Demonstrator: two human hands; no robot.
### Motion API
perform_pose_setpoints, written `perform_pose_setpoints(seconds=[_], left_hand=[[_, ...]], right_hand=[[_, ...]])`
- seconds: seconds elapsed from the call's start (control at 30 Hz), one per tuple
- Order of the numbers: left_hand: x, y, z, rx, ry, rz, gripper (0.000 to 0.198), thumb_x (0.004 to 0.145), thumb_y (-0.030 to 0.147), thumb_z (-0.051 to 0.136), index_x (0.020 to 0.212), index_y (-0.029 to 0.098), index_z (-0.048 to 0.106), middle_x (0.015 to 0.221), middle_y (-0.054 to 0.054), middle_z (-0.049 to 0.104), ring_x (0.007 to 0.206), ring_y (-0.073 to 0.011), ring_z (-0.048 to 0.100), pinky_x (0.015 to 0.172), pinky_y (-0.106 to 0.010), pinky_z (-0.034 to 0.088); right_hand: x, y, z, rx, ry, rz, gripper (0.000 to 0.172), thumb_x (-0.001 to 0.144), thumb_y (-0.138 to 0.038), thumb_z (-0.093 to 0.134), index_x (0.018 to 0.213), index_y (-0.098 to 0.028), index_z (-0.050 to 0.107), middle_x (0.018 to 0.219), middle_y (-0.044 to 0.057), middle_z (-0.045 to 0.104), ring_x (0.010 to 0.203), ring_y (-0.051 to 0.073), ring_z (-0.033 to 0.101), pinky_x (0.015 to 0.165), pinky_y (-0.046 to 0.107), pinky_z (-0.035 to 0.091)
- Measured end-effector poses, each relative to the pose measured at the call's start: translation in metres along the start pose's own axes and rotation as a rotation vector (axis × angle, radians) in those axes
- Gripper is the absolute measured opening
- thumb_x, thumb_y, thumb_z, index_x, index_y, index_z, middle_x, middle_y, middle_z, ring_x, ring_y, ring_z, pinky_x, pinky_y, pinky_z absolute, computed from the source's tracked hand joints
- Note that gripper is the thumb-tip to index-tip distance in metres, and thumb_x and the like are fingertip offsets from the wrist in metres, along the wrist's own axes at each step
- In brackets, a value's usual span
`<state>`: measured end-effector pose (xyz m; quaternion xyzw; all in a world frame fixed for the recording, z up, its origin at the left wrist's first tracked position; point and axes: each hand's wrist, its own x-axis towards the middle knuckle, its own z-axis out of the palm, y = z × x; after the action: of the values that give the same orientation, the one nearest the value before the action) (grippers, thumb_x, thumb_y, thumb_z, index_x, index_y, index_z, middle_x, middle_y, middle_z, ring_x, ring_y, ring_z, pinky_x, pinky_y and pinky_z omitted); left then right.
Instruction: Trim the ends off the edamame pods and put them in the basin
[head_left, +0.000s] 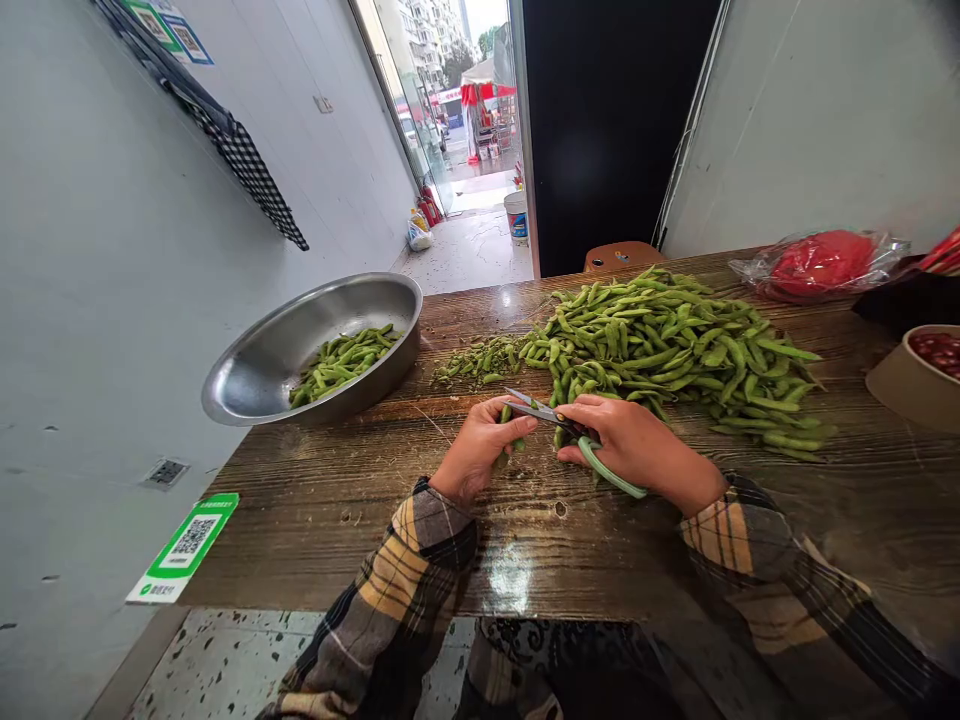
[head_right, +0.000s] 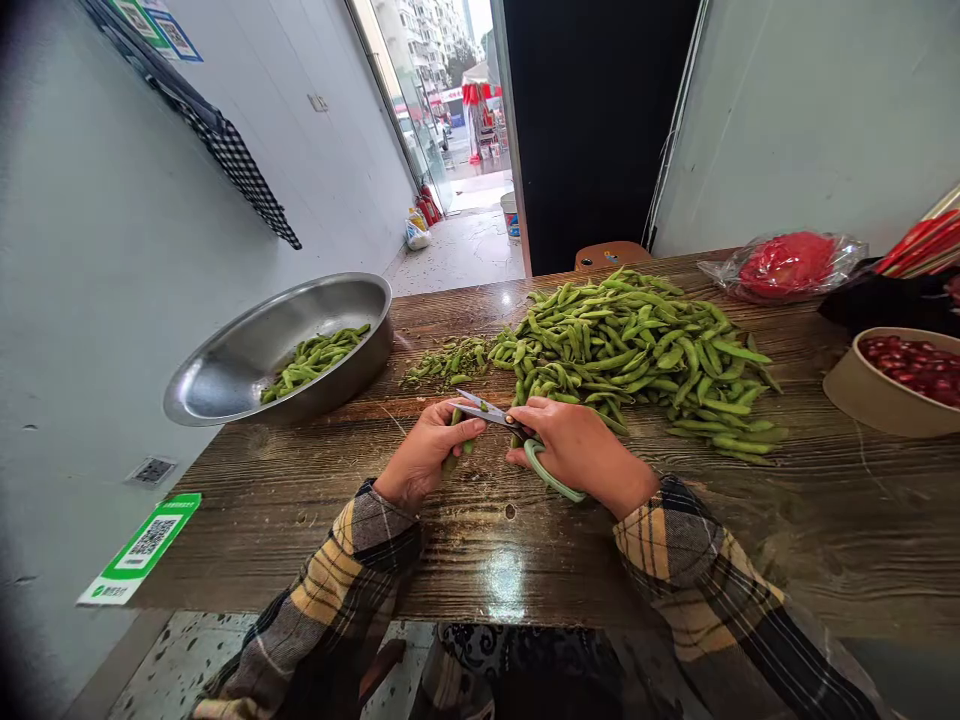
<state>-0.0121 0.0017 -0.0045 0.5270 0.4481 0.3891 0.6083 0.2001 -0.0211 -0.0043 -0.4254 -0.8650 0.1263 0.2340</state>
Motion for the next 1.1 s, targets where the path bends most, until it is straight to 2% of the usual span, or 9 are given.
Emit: perform_pose_setpoints(seconds=[0.13, 0.23, 0.33, 0.43, 0.77, 0.9, 1.1], left_hand=[[0.002, 0.001, -0.001, -0.063, 0.039, -0.040, 0.029, 0.061, 0.032, 0.082, 0.072, 0.014, 0.063, 0.060, 0.005, 0.049, 0.046, -0.0024, 0.038, 0.039, -0.015, 0.027], [0.002, 0.004, -0.001, -0.184, 0.061, -0.048, 0.031, 0.063, 0.031, 0.081, 0.077, 0.015, 0.059, 0.061, 0.006, 0.051, 0.043, -0.0009, 0.035, 0.038, -0.014, 0.025], [0.001, 0.007, -0.002, -0.324, 0.045, -0.030, 0.032, 0.065, 0.029, 0.079, 0.083, 0.016, 0.057, 0.068, 0.003, 0.059, 0.043, 0.0000, 0.036, 0.040, -0.012, 0.027], [0.001, 0.006, -0.003, -0.389, 0.013, 0.002, 0.030, 0.068, 0.027, 0.077, 0.085, 0.015, 0.055, 0.073, 0.001, 0.063, 0.043, 0.0003, 0.037, 0.042, -0.013, 0.029], [-0.001, 0.000, 0.006, -0.388, -0.072, -0.023, 0.034, 0.067, 0.030, 0.079, 0.086, 0.015, 0.054, 0.071, 0.000, 0.065, 0.044, -0.0013, 0.040, 0.043, -0.014, 0.029], [-0.001, -0.001, 0.007, -0.356, -0.087, -0.008, 0.033, 0.069, 0.031, 0.078, 0.084, 0.015, 0.053, 0.070, 0.000, 0.064, 0.044, -0.0015, 0.041, 0.043, -0.015, 0.030], [0.000, 0.000, 0.003, -0.357, -0.105, -0.007, 0.028, 0.073, 0.031, 0.074, 0.083, 0.016, 0.053, 0.069, 0.001, 0.061, 0.044, -0.0011, 0.039, 0.044, -0.014, 0.028]], right_hand=[[0.000, 0.003, 0.004, 0.025, 0.019, 0.000, 0.031, 0.085, -0.039, 0.065, 0.107, -0.018, 0.065, 0.096, 0.009, 0.068, 0.085, 0.023, 0.064, 0.072, 0.031, 0.047], [0.001, 0.003, 0.006, 0.038, 0.097, 0.051, 0.036, 0.085, -0.039, 0.065, 0.114, -0.018, 0.063, 0.104, 0.010, 0.068, 0.091, 0.024, 0.065, 0.076, 0.033, 0.049], [0.001, 0.002, 0.005, 0.008, 0.156, 0.134, 0.042, 0.084, -0.041, 0.065, 0.120, -0.019, 0.060, 0.107, 0.010, 0.066, 0.087, 0.023, 0.065, 0.070, 0.033, 0.050], [0.001, 0.000, 0.003, -0.012, 0.125, 0.152, 0.049, 0.082, -0.042, 0.068, 0.124, -0.019, 0.057, 0.104, 0.008, 0.064, 0.080, 0.022, 0.064, 0.064, 0.031, 0.048], [0.002, -0.008, 0.005, 0.047, 0.107, 0.051, 0.051, 0.077, -0.037, 0.074, 0.122, -0.024, 0.056, 0.104, 0.006, 0.063, 0.085, 0.022, 0.063, 0.069, 0.031, 0.049], [0.002, -0.008, 0.008, 0.029, 0.124, 0.032, 0.041, 0.083, -0.039, 0.067, 0.119, -0.022, 0.058, 0.100, 0.007, 0.063, 0.082, 0.021, 0.063, 0.066, 0.031, 0.049], [0.002, -0.001, 0.011, 0.038, 0.130, 0.043, 0.036, 0.085, -0.039, 0.064, 0.115, -0.019, 0.061, 0.103, 0.010, 0.067, 0.091, 0.025, 0.065, 0.076, 0.035, 0.051]])
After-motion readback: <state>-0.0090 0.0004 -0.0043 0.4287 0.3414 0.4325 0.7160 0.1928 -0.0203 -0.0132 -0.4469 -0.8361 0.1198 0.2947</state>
